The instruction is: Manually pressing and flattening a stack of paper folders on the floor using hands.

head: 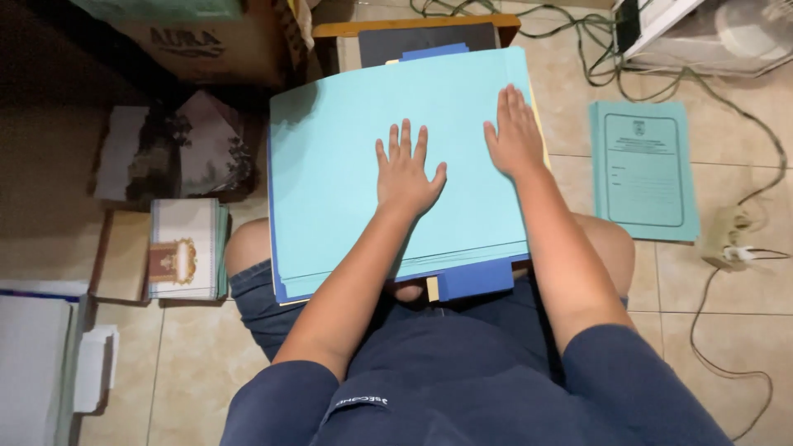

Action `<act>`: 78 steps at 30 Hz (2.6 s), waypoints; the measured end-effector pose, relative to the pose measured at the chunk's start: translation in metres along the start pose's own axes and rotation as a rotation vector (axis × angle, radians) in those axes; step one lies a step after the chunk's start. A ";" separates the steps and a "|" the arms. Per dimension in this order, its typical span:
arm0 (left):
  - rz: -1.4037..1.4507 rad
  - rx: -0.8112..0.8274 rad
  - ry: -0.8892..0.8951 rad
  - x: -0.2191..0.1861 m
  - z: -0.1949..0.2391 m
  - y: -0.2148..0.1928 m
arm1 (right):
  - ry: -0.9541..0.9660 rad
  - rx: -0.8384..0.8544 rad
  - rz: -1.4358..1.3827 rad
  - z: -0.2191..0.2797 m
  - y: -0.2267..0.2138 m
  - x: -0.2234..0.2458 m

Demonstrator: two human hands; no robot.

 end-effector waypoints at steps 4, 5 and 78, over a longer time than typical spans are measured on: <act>-0.042 -0.187 0.008 0.005 -0.015 0.009 | -0.150 -0.252 0.009 0.011 -0.010 0.005; -0.040 -0.167 -0.008 0.007 -0.017 0.011 | -0.161 -0.260 0.014 0.022 -0.007 0.005; 0.010 -0.086 -0.124 0.008 0.002 -0.009 | 0.093 -0.046 -0.071 0.162 -0.022 0.036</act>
Point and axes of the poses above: each hand's wrist, its own z-axis away from the middle knuckle, its own y-axis out of the palm, x = y × z, the point moved 10 cm from there along -z, towards the middle knuckle, and after that the axes turned 2 degrees about -z, right-handed, at the moved point
